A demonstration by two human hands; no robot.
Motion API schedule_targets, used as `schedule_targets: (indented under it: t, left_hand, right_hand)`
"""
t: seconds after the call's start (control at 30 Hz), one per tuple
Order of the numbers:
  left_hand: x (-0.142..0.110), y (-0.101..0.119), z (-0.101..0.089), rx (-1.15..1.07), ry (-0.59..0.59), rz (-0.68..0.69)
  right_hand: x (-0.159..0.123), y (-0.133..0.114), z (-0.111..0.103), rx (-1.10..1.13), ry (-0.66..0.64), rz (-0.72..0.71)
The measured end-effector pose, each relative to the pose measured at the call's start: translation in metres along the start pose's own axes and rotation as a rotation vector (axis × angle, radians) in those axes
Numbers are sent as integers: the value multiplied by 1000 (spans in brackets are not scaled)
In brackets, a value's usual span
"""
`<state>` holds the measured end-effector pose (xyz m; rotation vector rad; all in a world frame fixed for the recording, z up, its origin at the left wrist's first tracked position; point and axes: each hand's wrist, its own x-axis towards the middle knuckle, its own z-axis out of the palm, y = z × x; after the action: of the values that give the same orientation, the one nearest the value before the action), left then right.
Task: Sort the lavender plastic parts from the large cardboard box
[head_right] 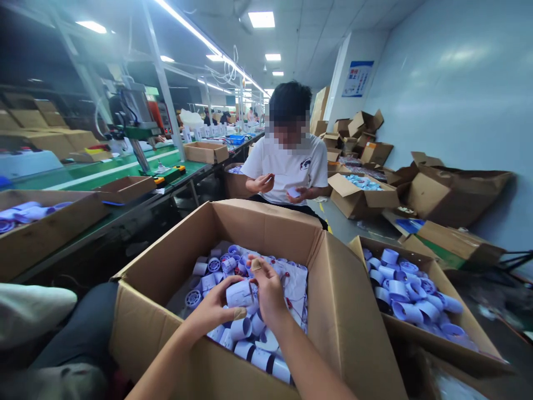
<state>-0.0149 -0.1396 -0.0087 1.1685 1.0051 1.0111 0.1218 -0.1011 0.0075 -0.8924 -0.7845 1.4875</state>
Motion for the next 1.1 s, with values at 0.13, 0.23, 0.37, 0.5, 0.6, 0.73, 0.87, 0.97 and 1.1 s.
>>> schedule_targets:
  t: [0.13, 0.23, 0.37, 0.5, 0.6, 0.73, 0.87, 0.97, 1.1]
  left_hand:
    - [-1, 7, 0, -80, 78, 40]
    - [-2, 7, 0, -94, 105, 102]
    - [-5, 6, -1, -89, 70, 136]
    - [-8, 8, -1, -114, 47, 148]
    - [-9, 11, -1, -131, 18, 178]
    - [-11, 13, -2, -138, -2, 175]
    - [-12, 13, -4, -155, -3, 161]
    - [-11, 14, -4, -132, 8, 192]
    - [-10, 15, -5, -115, 25, 254]
  right_hand:
    - [4, -8, -4, 20, 26, 16]
    - [7, -6, -8, -62, 8, 148]
    - [4, -1, -8, -81, -219, 347]
    - [1, 0, -9, -23, -299, 430]
    - [2, 2, -12, 33, -329, 462]
    - [3, 5, -17, 75, -389, 534]
    - [1, 2, -17, 124, -376, 523]
    - [0, -1, -15, 125, -365, 504]
    - [1, -1, -13, 91, -333, 479]
